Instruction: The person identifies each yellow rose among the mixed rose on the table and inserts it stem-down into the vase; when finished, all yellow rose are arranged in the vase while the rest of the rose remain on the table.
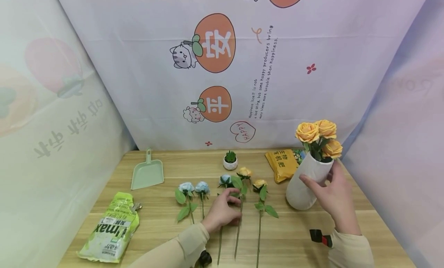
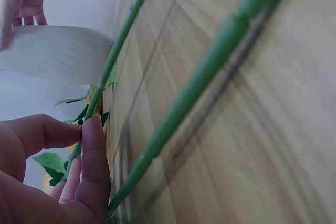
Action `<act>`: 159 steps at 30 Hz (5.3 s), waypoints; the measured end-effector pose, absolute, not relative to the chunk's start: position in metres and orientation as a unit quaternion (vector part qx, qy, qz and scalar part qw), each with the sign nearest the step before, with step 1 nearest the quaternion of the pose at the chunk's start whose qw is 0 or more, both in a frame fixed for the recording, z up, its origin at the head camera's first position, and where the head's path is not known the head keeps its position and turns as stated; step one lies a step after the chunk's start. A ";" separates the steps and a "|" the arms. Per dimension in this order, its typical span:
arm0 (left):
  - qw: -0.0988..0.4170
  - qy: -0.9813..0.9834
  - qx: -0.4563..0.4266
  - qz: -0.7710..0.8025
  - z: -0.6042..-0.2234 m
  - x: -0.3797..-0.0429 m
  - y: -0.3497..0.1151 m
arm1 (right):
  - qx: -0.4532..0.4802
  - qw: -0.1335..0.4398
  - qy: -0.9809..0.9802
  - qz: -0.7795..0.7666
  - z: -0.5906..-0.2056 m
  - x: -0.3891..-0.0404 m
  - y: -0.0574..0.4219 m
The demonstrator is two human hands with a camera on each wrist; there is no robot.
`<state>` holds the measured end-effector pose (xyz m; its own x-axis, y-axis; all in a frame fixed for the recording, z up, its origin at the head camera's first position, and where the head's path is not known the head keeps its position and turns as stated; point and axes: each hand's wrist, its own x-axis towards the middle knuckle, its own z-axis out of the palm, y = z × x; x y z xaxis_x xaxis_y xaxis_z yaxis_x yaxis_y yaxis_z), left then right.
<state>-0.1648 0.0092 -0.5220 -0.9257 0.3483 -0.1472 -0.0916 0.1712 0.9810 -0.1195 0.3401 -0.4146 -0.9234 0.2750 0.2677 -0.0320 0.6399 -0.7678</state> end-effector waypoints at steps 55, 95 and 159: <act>0.038 0.613 0.255 0.747 -0.340 -0.200 0.074 | -0.061 0.187 -0.884 0.423 -0.415 -0.118 0.342; -0.159 0.626 0.311 0.697 -0.333 -0.222 0.190 | -0.068 0.202 -0.886 0.411 -0.421 -0.119 0.341; 0.131 0.593 0.158 0.779 -0.383 -0.214 0.190 | -0.048 0.212 -0.888 0.405 -0.420 -0.121 0.341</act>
<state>-0.2143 0.1902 -0.3829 -0.9158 0.3914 0.0904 -0.0168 -0.2621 0.9649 -0.1211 0.3411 -0.4203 -0.9059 0.2566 0.3368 -0.0859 0.6675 -0.7396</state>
